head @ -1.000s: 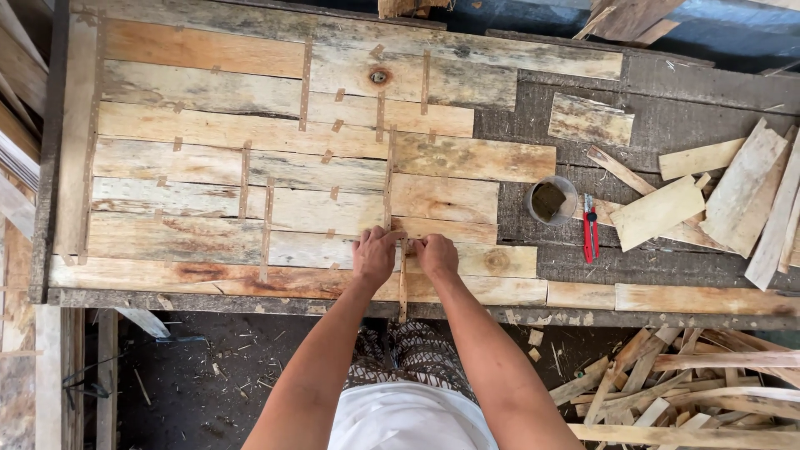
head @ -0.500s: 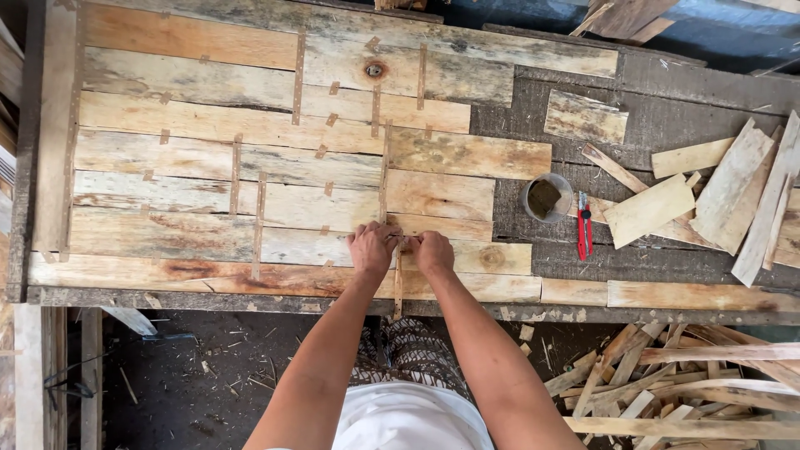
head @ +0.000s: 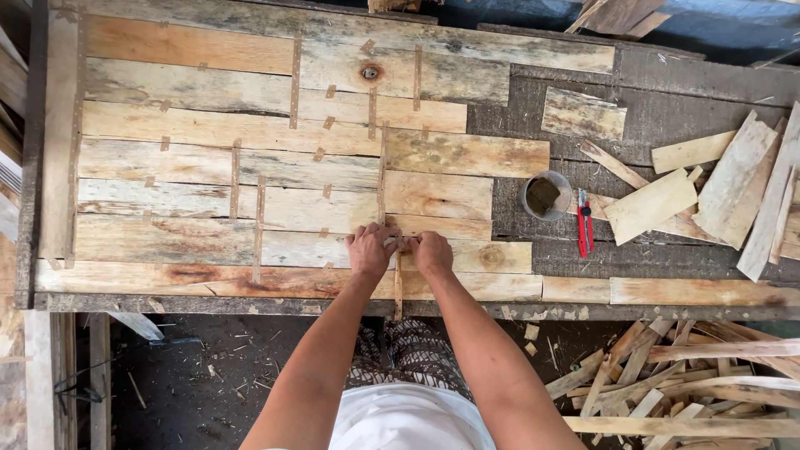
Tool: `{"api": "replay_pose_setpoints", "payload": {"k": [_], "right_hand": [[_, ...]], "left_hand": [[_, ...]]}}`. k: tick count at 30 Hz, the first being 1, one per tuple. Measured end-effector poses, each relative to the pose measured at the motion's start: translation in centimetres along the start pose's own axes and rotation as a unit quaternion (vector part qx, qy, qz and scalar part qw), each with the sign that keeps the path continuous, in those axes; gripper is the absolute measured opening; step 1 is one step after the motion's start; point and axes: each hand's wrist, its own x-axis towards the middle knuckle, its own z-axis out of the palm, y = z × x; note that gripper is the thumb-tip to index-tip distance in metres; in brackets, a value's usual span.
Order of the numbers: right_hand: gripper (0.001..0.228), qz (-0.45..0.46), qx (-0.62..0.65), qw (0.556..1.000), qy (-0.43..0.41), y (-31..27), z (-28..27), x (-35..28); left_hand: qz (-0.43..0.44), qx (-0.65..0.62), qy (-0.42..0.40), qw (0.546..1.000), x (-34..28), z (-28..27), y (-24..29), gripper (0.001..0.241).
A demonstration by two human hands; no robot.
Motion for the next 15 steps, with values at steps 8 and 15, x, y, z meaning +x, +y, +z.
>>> {"api": "replay_pose_setpoints", "payload": {"k": [8, 15], "right_hand": [[0.037, 0.007, 0.004, 1.000, 0.008, 0.1, 0.1, 0.0], [0.040, -0.015, -0.001, 0.999, 0.034, 0.6, 0.6, 0.4]], "left_hand": [[0.021, -0.019, -0.005, 1.000, -0.2, -0.3, -0.4, 0.036], [0.030, 0.009, -0.015, 0.999, -1.0, -0.9, 0.3, 0.046]]}}
